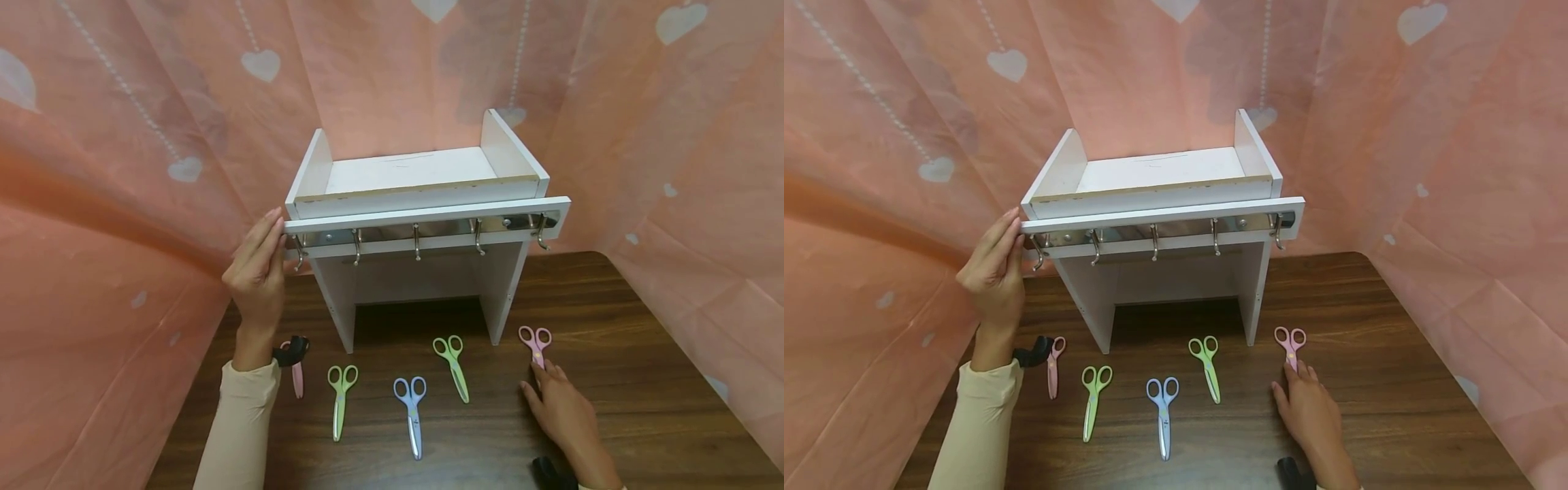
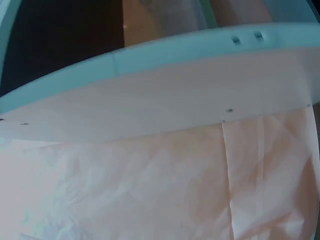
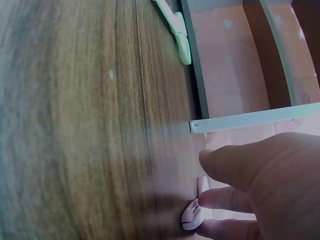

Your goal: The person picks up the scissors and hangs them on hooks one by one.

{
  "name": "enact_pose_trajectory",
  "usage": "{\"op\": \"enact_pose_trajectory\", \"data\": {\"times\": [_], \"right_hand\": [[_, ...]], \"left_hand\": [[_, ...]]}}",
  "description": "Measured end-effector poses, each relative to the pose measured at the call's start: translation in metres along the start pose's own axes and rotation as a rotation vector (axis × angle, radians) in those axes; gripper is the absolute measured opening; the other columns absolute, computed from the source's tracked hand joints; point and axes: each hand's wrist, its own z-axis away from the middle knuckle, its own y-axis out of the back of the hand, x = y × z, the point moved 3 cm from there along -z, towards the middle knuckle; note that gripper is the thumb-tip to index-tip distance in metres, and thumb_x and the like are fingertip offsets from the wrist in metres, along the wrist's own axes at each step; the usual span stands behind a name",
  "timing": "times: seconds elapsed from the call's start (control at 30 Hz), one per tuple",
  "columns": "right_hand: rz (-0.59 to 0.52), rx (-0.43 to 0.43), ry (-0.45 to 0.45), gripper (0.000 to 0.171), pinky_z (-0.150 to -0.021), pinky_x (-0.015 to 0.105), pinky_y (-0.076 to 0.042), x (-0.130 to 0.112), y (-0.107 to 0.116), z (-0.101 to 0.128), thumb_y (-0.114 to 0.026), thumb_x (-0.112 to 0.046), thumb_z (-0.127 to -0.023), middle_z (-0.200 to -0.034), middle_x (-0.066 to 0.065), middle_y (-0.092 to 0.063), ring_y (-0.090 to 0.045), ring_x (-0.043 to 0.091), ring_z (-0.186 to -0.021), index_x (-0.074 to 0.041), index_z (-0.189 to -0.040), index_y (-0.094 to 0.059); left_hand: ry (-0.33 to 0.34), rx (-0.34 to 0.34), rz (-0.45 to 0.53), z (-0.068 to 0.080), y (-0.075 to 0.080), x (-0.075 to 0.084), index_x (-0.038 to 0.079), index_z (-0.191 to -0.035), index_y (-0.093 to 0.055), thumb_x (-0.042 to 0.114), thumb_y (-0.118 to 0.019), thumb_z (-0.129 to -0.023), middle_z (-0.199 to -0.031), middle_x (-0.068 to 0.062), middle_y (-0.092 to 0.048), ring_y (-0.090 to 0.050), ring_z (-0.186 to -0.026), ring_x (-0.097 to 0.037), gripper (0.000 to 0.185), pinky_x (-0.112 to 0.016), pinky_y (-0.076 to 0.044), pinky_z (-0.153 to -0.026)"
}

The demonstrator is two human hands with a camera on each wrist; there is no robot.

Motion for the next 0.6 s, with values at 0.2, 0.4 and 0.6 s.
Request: {"op": "enact_pose_trajectory", "data": {"times": [0.2, 0.4, 0.6], "right_hand": [[0.002, 0.034, 0.004, 0.048, -0.087, 0.075, -0.047, 0.0003, 0.0017, -0.0018, -0.069, -0.024, -0.096, -0.139, 0.036, -0.051, -0.049, 0.056, -0.127, 0.007, -0.132, -0.062], [0.011, 0.090, 0.024, 0.043, -0.078, 0.070, -0.052, -0.0012, 0.0054, -0.0046, -0.075, -0.018, -0.091, -0.129, 0.036, -0.058, -0.058, 0.056, -0.114, 0.008, -0.123, -0.067], [-0.007, 0.154, 0.014, 0.037, -0.059, 0.064, -0.053, -0.0009, 0.0075, -0.0061, -0.080, -0.013, -0.085, -0.113, 0.031, -0.067, -0.067, 0.053, -0.092, 0.005, -0.116, -0.070]], "left_hand": [[-0.047, 0.006, -0.007, -0.0003, 0.0007, 0.0006, -0.006, -0.104, -0.077, -0.022, -0.074, -0.078, -0.110, -0.020, -0.074, -0.070, -0.105, -0.041, 0.031, -0.044, -0.056, -0.098], [-0.057, 0.011, -0.015, -0.0017, 0.0001, 0.0016, -0.007, -0.103, -0.078, -0.023, -0.074, -0.078, -0.109, -0.021, -0.074, -0.071, -0.103, -0.041, 0.030, -0.043, -0.057, -0.097], [-0.054, 0.015, -0.022, -0.0023, 0.0010, 0.0038, -0.007, -0.102, -0.077, -0.024, -0.073, -0.077, -0.107, -0.022, -0.074, -0.071, -0.101, -0.042, 0.031, -0.041, -0.057, -0.096]]}}
